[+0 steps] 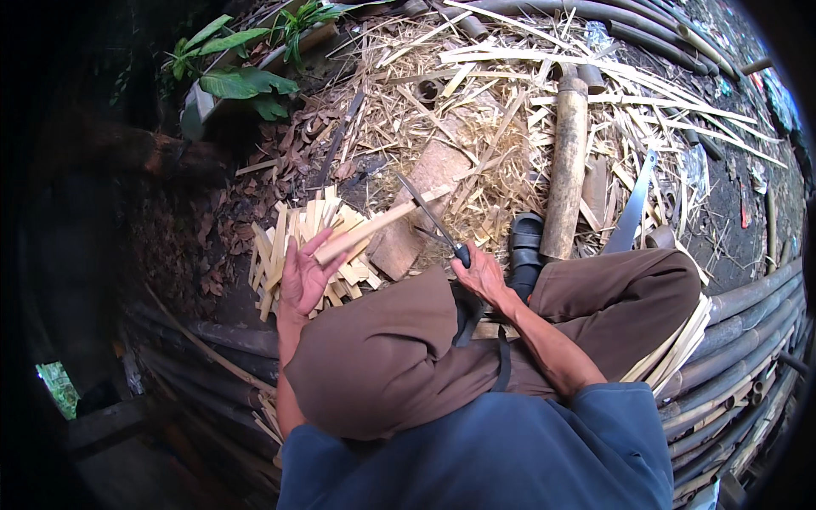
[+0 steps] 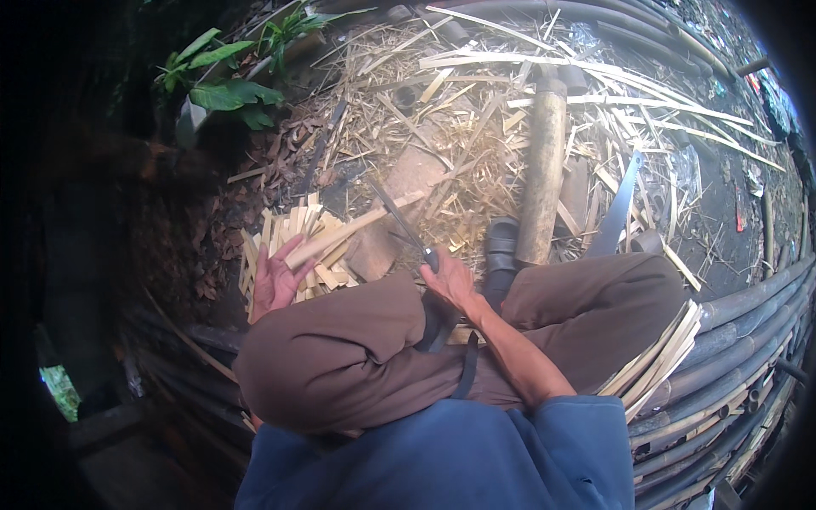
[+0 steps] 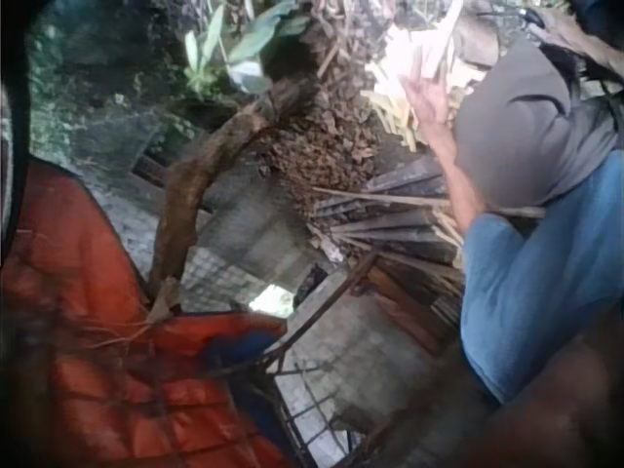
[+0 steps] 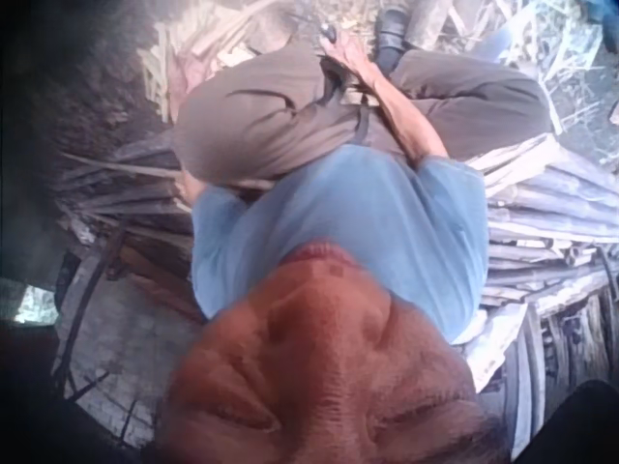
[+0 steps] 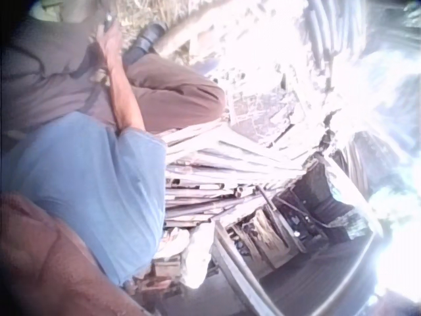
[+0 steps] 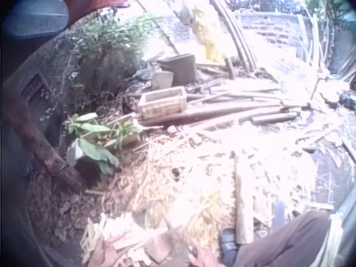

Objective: The person sits on the ground and repeatedly splits bamboo strips into smaller pieces using a machete. They place the finished pieces into a growing pile beside them.

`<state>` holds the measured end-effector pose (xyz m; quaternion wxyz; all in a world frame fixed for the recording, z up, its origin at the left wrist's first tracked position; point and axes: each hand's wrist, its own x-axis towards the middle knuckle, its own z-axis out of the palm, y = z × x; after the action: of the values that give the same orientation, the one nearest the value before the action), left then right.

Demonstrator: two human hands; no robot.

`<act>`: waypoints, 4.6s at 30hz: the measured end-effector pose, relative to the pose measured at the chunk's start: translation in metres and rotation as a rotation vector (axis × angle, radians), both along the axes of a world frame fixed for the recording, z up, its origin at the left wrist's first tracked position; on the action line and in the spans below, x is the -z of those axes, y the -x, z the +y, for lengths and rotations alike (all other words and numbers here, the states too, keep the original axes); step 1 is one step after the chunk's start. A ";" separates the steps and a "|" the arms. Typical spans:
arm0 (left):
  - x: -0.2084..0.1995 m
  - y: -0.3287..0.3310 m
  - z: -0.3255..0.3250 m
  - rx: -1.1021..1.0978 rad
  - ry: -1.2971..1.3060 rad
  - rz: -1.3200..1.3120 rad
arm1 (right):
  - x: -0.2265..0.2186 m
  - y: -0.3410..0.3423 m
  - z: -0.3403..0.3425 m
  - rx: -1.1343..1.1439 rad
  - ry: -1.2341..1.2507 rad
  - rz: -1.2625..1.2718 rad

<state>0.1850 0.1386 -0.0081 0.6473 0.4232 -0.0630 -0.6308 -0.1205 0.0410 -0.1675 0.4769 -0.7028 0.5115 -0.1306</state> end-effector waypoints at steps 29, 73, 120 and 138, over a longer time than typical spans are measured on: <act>-0.005 0.095 -0.083 -0.200 -0.200 -1.594 | -0.073 -0.027 0.002 -0.092 0.035 -0.278; 0.051 0.110 -0.150 -0.529 0.143 -1.273 | 0.027 0.012 -0.024 0.286 -0.120 -0.111; 0.020 0.039 0.003 -0.286 -0.102 -0.891 | -0.166 -0.043 -0.176 0.298 0.418 -0.537; 0.053 0.032 -0.118 -0.369 0.020 -0.765 | -0.118 0.024 -0.103 0.340 0.152 -0.216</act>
<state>0.1531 0.0202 -0.0607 0.6834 0.6248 -0.2279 -0.3010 -0.1442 -0.0617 -0.0492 0.4458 -0.6222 0.5572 -0.3220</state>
